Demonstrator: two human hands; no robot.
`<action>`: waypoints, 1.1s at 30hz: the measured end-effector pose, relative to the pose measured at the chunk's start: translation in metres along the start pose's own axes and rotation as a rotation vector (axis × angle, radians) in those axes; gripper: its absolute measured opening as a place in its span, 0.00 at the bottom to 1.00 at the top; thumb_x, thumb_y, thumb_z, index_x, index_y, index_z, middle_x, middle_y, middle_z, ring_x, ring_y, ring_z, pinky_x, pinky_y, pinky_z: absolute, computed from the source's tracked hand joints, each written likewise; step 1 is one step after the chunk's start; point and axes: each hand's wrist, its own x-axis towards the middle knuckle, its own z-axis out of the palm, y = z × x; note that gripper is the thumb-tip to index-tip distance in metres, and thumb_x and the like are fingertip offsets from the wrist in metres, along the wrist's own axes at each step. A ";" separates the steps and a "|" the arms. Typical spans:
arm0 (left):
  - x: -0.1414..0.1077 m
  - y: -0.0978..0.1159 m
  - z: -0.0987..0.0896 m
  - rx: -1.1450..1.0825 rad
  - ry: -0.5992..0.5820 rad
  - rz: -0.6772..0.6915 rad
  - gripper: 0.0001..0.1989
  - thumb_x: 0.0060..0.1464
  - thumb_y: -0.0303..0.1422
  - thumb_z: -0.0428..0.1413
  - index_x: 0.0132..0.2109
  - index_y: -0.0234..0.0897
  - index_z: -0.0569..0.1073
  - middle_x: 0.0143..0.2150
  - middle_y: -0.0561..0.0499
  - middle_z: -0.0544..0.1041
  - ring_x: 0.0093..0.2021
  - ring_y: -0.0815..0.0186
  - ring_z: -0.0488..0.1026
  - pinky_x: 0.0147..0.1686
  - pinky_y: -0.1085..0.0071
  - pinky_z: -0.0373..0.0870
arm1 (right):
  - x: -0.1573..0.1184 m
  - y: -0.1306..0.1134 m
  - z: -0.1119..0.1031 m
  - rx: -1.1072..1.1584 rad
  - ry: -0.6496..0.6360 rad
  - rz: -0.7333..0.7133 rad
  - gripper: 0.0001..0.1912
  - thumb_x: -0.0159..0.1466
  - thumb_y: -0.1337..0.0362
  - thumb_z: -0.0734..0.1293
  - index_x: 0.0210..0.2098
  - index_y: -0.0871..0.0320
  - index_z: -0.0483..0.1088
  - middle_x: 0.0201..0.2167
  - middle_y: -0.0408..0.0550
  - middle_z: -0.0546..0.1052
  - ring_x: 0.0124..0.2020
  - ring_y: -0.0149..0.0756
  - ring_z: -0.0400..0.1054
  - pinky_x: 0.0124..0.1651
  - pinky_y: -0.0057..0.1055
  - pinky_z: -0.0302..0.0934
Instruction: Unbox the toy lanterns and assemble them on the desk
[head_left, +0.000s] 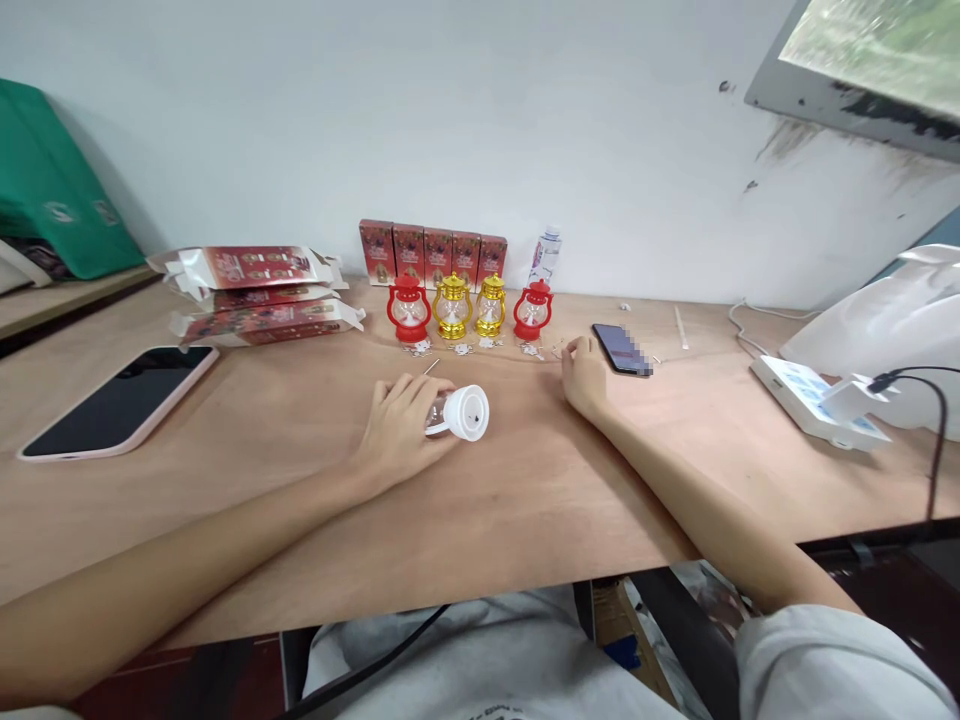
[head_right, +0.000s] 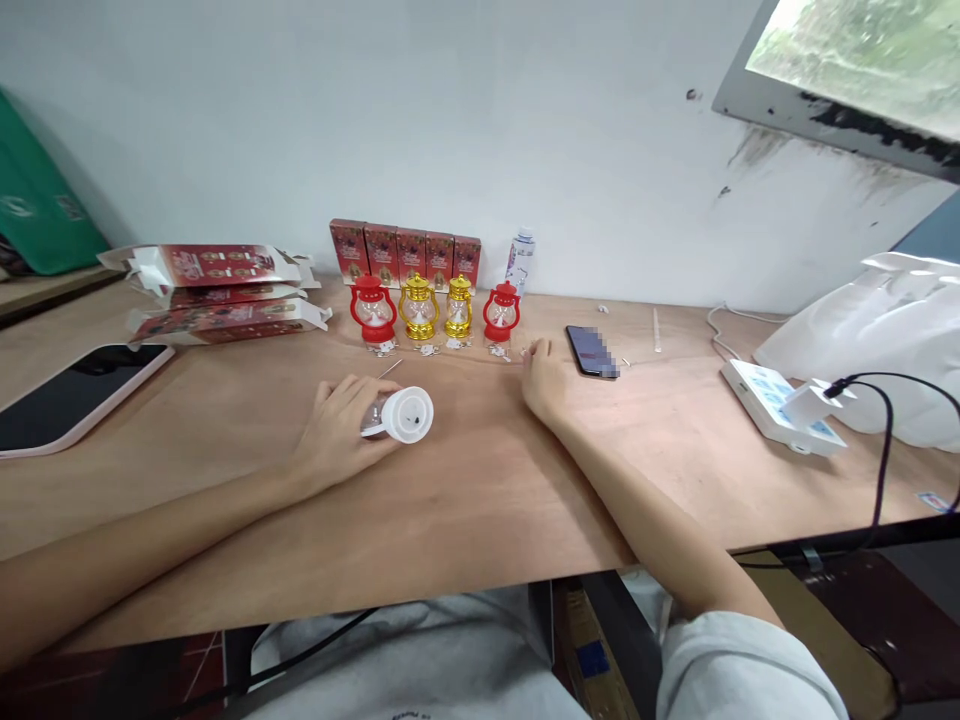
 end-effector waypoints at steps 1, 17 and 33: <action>0.000 0.000 0.000 -0.006 0.004 0.015 0.16 0.50 0.40 0.56 0.46 0.40 0.68 0.46 0.48 0.77 0.44 0.57 0.70 0.41 0.62 0.55 | 0.008 0.009 0.000 -0.037 -0.017 0.033 0.05 0.63 0.67 0.55 0.36 0.58 0.61 0.43 0.58 0.69 0.43 0.44 0.64 0.46 0.41 0.58; -0.001 -0.003 0.001 -0.068 0.053 0.051 0.16 0.50 0.39 0.57 0.45 0.39 0.68 0.44 0.48 0.77 0.43 0.58 0.71 0.42 0.62 0.56 | 0.058 0.029 0.017 -0.131 -0.246 -0.066 0.04 0.64 0.70 0.58 0.34 0.58 0.64 0.36 0.55 0.75 0.38 0.41 0.66 0.40 0.33 0.57; 0.015 -0.024 0.021 -0.801 0.411 -0.381 0.19 0.45 0.41 0.61 0.42 0.34 0.72 0.44 0.45 0.78 0.45 0.59 0.73 0.48 0.62 0.68 | 0.044 0.014 0.020 -0.264 -0.015 -0.235 0.17 0.63 0.70 0.56 0.50 0.66 0.64 0.54 0.65 0.65 0.53 0.51 0.59 0.54 0.45 0.54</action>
